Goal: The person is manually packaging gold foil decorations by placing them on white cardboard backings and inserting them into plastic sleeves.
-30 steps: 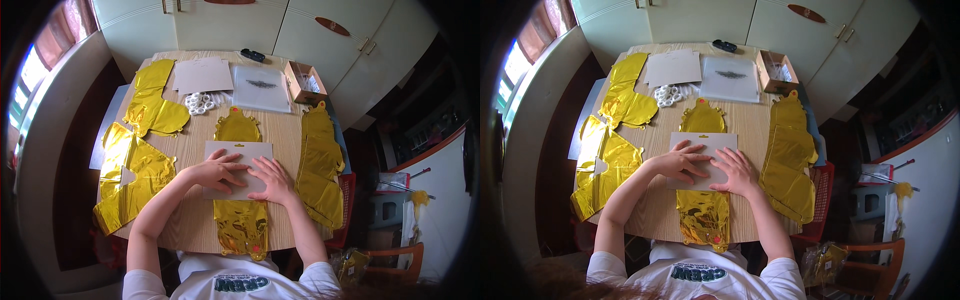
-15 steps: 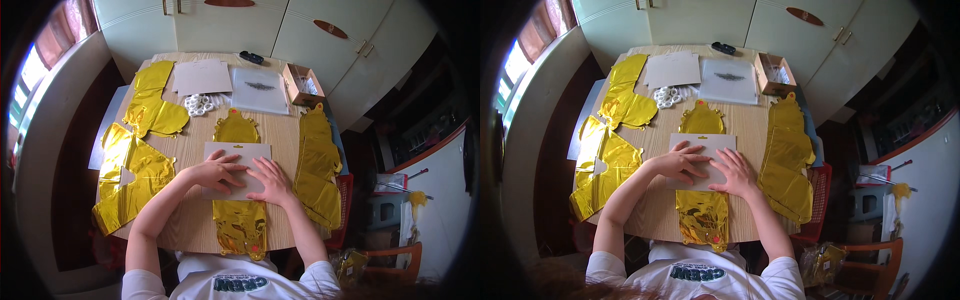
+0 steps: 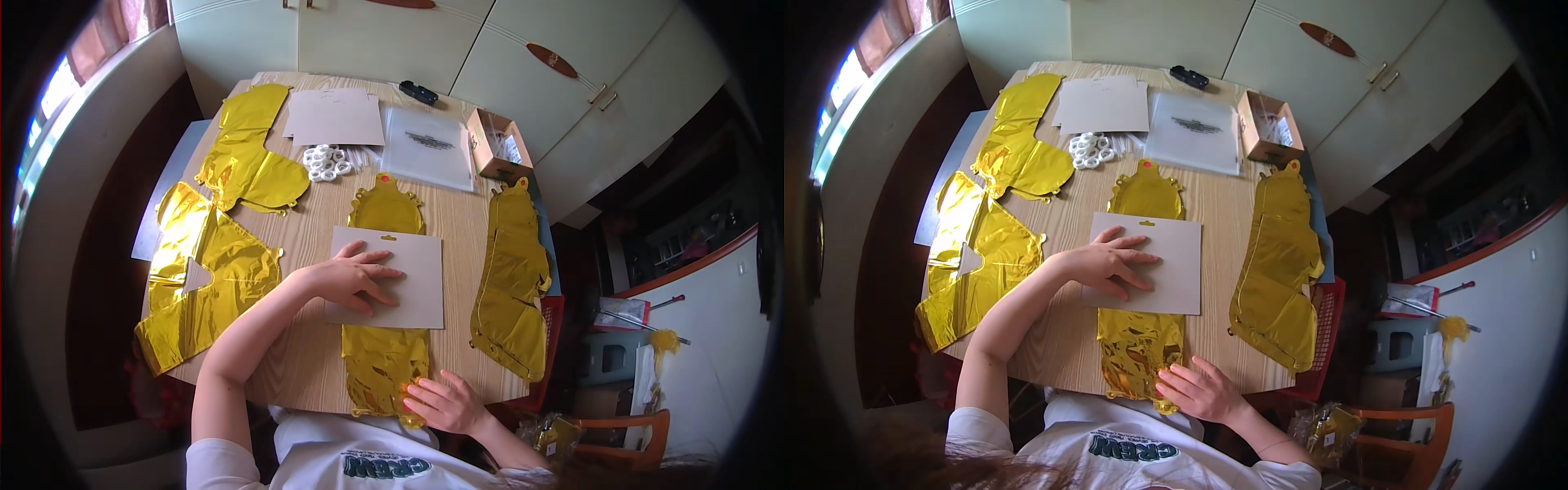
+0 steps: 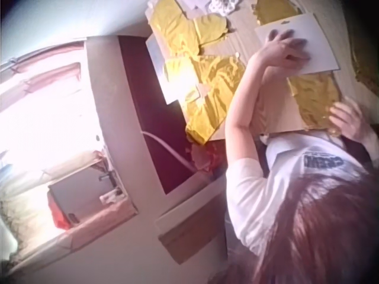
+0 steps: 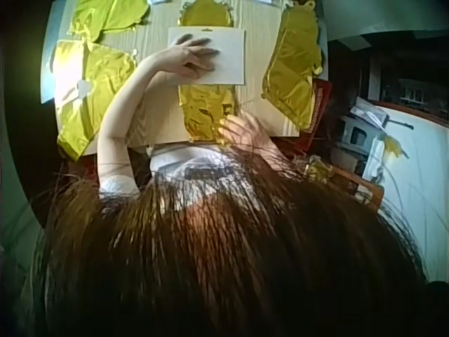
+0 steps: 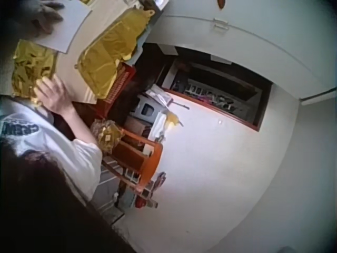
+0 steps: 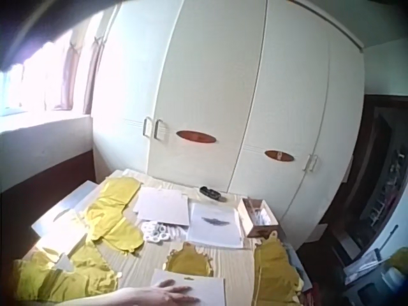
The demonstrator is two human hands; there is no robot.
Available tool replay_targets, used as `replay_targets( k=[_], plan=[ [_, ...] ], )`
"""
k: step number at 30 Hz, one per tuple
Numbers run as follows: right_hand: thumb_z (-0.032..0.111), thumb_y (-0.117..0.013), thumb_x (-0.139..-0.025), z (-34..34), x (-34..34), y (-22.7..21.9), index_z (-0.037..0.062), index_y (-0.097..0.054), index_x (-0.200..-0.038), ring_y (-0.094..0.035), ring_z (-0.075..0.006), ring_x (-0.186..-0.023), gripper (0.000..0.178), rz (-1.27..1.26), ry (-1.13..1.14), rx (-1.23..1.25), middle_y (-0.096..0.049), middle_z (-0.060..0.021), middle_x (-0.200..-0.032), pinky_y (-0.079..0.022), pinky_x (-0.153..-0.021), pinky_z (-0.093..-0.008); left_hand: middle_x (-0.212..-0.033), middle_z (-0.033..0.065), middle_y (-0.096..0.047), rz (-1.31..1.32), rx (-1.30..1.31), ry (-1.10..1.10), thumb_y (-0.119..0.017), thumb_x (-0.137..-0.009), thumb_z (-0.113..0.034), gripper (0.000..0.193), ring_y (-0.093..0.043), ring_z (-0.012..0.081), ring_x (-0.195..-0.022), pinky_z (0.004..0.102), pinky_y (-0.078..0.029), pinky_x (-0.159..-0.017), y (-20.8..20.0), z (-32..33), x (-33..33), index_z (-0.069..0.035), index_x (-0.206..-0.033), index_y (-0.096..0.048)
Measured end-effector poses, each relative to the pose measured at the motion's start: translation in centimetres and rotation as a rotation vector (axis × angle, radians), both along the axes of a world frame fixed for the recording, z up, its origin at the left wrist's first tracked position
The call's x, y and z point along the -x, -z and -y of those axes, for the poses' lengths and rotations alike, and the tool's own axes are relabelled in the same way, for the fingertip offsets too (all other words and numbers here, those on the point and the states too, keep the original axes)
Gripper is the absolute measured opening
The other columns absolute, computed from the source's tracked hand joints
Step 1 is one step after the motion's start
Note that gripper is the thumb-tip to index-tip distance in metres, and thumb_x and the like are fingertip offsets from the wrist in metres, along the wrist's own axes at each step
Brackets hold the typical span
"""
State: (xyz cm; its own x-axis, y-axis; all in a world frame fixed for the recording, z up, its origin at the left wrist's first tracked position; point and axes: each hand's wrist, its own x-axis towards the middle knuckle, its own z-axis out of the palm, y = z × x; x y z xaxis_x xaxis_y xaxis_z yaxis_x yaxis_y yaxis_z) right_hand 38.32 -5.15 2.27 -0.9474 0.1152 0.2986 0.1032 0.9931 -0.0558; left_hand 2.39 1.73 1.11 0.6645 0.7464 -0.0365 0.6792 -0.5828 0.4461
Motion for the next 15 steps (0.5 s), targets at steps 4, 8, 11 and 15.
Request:
replay_targets(
  k=[4, 8, 11, 15],
  plan=[
    [0.02, -0.07, -0.081, -1.4, 1.8, -1.2, 0.0161, -0.069, -0.106, -0.061, -0.0152, -0.105, 0.025, -0.165, -0.099, 0.053, -0.068, 0.0026, -0.109, -0.043, -0.097, -0.04, -0.155, -0.0013, -0.034, 0.011, -0.002, -0.013, -0.072, -0.079, -0.04, 0.044, -0.014, 0.0285, -0.149, 0.0611, -0.005, -0.115, 0.0, 0.1, 0.0, -0.041, -0.123, -0.065],
    [0.016, -0.072, -0.078, -4.5, 4.8, -5.6, 0.0139, -0.066, -0.096, -0.064, -0.017, -0.098, 0.019, -0.269, -0.047, 0.295, -0.068, -0.0001, -0.102, -0.045, -0.092, -0.0387, -0.155, -0.0013, -0.034, -0.002, 0.015, -0.021, -0.072, -0.08, -0.039, 0.043, -0.014, 0.0284, -0.149, 0.0609, -0.004, -0.115, -0.5, 0.2, 0.1, -0.04, -0.123, -0.065],
    [0.015, -0.071, -0.08, -8.6, 7.8, -6.4, 0.0108, -0.064, -0.089, -0.065, -0.0226, -0.084, 0.013, -0.413, 0.044, 0.344, -0.068, -0.0035, -0.092, -0.048, -0.079, -0.0375, -0.156, -0.001, -0.033, -0.048, 0.026, -0.009, -0.071, -0.081, -0.036, 0.044, -0.014, 0.0289, -0.149, 0.0606, -0.004, -0.116, -0.7, 0.0, -0.1, -0.037, -0.124, -0.065],
    [0.022, -0.067, -0.089, -14.1, 11.0, -4.9, 0.0024, -0.066, -0.091, -0.062, -0.0191, -0.068, 0.019, -0.37, 0.278, 0.711, -0.066, -0.007, -0.078, -0.048, -0.066, -0.0331, -0.153, 0.005, -0.036, -0.022, 0.004, -0.068, -0.067, -0.084, -0.027, 0.058, -0.017, 0.0274, -0.148, 0.0574, -0.006, -0.117, 1.7, -0.6, 0.4, -0.026, -0.139, -0.051]
  ],
)
